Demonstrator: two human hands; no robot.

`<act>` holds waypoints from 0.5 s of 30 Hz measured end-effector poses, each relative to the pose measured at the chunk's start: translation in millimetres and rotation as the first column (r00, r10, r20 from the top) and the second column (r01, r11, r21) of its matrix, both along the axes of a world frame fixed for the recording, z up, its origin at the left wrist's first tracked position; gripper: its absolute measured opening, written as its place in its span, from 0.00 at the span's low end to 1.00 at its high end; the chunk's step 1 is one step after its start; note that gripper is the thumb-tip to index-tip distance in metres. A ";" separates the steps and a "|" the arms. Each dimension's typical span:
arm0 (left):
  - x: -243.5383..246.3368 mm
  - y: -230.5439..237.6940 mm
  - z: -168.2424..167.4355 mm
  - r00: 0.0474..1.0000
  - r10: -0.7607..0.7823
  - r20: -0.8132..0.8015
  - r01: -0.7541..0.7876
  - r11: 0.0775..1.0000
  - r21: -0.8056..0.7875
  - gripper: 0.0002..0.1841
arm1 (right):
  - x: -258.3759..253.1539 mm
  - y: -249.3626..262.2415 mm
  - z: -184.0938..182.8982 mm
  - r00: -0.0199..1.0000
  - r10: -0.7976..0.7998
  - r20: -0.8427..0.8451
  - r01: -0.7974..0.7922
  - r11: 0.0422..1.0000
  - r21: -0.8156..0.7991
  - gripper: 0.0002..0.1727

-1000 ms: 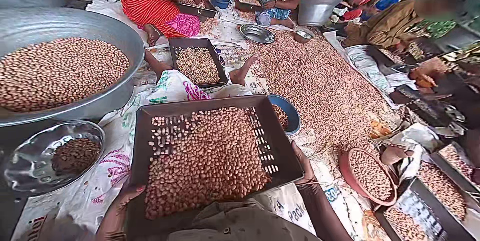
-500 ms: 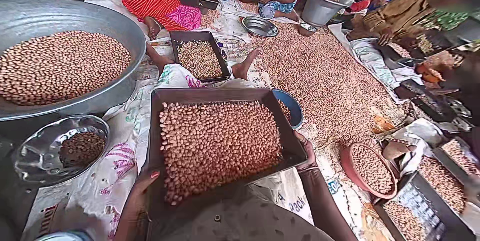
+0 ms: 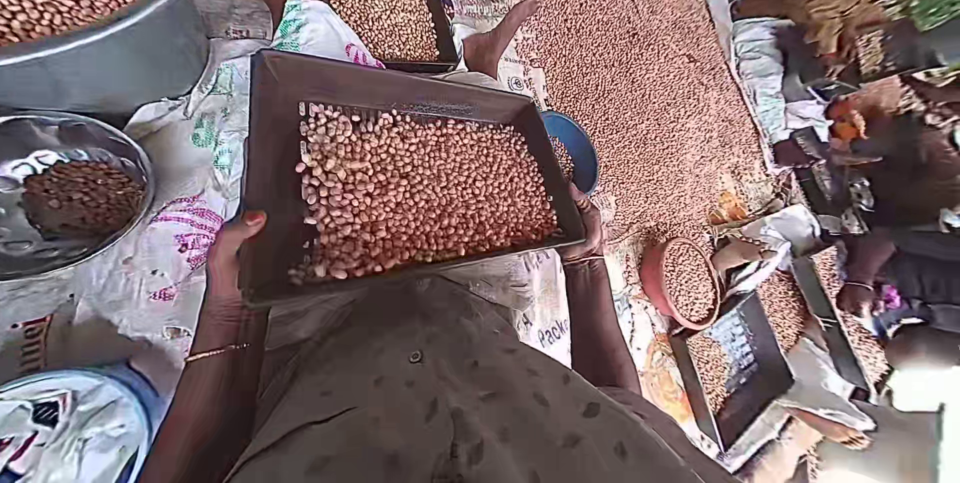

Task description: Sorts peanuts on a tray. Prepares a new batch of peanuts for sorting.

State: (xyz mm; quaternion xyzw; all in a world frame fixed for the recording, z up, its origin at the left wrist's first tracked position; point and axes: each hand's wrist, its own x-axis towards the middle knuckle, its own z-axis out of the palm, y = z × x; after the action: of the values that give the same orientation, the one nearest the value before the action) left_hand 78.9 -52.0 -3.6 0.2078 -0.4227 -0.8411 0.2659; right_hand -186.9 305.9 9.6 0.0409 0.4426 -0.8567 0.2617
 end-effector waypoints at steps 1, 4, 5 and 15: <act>-9.5 -16.5 -2.7 0.998 0.061 -0.011 -0.061 0.996 0.059 0.16 | 4.1 -20.0 1.9 1.000 -0.023 0.011 0.022 0.998 0.063 0.22; 15.9 -49.9 -24.5 0.960 0.270 0.068 -0.274 0.960 0.052 0.24 | 61.6 -44.4 3.8 1.000 -0.004 -0.017 0.007 0.985 0.170 0.24; 33.6 -45.6 -29.4 0.950 0.306 0.063 -0.309 0.949 0.059 0.25 | 82.4 -33.7 0.0 1.000 0.019 -0.023 -0.016 0.989 0.144 0.23; -3.1 -13.1 -3.1 0.998 -0.011 0.063 0.012 1.000 -0.008 0.16 | 0.9 -12.4 -28.2 0.998 0.068 0.001 -0.068 0.997 -0.036 0.21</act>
State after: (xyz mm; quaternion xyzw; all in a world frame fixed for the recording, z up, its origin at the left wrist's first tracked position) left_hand 75.8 -65.1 -6.7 0.2306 -0.4357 -0.8338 0.2485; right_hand -186.0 293.5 -18.6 0.0219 0.4281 -0.8551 0.2918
